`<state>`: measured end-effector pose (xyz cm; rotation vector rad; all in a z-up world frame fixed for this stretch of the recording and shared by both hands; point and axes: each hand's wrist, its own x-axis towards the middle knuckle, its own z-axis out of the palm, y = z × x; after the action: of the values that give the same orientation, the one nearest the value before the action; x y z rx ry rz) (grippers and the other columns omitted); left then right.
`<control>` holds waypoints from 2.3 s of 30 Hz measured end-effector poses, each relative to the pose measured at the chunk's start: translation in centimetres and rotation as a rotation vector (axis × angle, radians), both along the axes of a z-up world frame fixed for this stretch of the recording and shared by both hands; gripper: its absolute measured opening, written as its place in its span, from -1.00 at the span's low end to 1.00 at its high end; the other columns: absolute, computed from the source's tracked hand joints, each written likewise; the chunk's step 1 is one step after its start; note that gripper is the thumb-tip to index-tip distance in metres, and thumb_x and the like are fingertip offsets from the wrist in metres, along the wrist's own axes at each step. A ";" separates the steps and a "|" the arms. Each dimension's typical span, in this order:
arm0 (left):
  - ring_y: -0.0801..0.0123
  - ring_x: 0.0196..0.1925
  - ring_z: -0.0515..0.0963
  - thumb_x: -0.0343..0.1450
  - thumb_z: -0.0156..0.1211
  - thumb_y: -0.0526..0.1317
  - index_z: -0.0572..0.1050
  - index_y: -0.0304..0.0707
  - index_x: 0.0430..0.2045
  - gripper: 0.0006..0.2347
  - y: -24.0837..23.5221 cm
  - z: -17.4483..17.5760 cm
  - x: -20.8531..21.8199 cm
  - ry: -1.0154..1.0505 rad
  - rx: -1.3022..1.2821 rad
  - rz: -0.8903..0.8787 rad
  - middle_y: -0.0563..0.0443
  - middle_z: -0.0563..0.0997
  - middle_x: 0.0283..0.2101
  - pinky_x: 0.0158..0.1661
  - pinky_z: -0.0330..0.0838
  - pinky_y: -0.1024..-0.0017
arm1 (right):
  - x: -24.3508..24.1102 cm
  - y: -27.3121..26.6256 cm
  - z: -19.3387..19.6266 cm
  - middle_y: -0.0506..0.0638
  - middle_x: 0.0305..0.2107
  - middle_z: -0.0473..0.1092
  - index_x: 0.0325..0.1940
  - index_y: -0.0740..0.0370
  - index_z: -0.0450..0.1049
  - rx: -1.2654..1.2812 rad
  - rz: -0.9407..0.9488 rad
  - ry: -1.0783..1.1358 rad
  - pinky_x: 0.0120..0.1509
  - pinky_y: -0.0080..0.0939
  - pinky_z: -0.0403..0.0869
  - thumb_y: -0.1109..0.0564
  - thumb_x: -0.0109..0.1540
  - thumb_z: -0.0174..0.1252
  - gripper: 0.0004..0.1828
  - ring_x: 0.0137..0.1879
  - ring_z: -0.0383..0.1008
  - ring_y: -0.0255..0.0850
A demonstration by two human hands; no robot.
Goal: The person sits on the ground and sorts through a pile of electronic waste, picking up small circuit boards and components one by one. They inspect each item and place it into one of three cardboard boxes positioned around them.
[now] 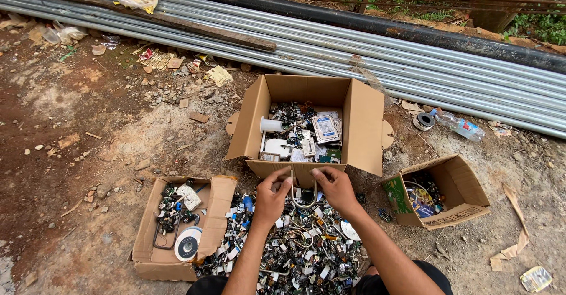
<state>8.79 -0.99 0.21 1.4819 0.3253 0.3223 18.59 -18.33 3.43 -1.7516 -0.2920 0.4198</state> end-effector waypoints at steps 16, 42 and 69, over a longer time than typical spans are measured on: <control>-0.30 0.17 0.57 0.43 0.18 -0.41 0.22 -0.48 0.38 -0.45 0.0 1.0 0.0 0.023 -0.023 -0.172 -0.63 0.39 0.27 0.11 0.55 0.00 | 0.4 -0.5 -0.1 0.01 -0.44 0.44 -0.05 0.40 0.53 0.355 -0.108 0.367 -0.22 -0.34 0.55 0.05 0.36 0.24 -0.69 -0.35 0.50 -0.28; 0.00 0.01 0.68 0.52 0.20 -0.32 0.58 -0.33 -0.13 -0.88 -0.6 -0.8 0.1 -0.067 0.506 0.006 -0.16 0.67 -0.18 -0.02 0.63 0.11 | 0.6 -0.5 -1.8 0.07 -0.24 0.48 -0.03 0.17 0.68 -0.010 -0.010 -0.195 0.00 -0.18 0.59 0.16 0.25 0.36 -0.79 -0.09 0.55 -0.20; 0.06 0.02 0.70 0.39 0.34 -0.42 0.53 -0.26 -0.42 -0.91 -0.1 0.3 0.2 -0.179 0.577 0.396 -0.03 0.61 -0.22 0.00 0.67 0.23 | -2.2 -0.3 1.6 0.09 -0.32 0.55 0.03 0.42 0.60 0.312 0.227 0.051 -0.02 -0.19 0.55 0.23 0.14 0.45 -0.60 -0.17 0.53 -0.28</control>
<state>8.97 -1.14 0.51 1.9314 0.4009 0.9200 16.34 -18.67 4.99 -1.4052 -0.4953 0.5503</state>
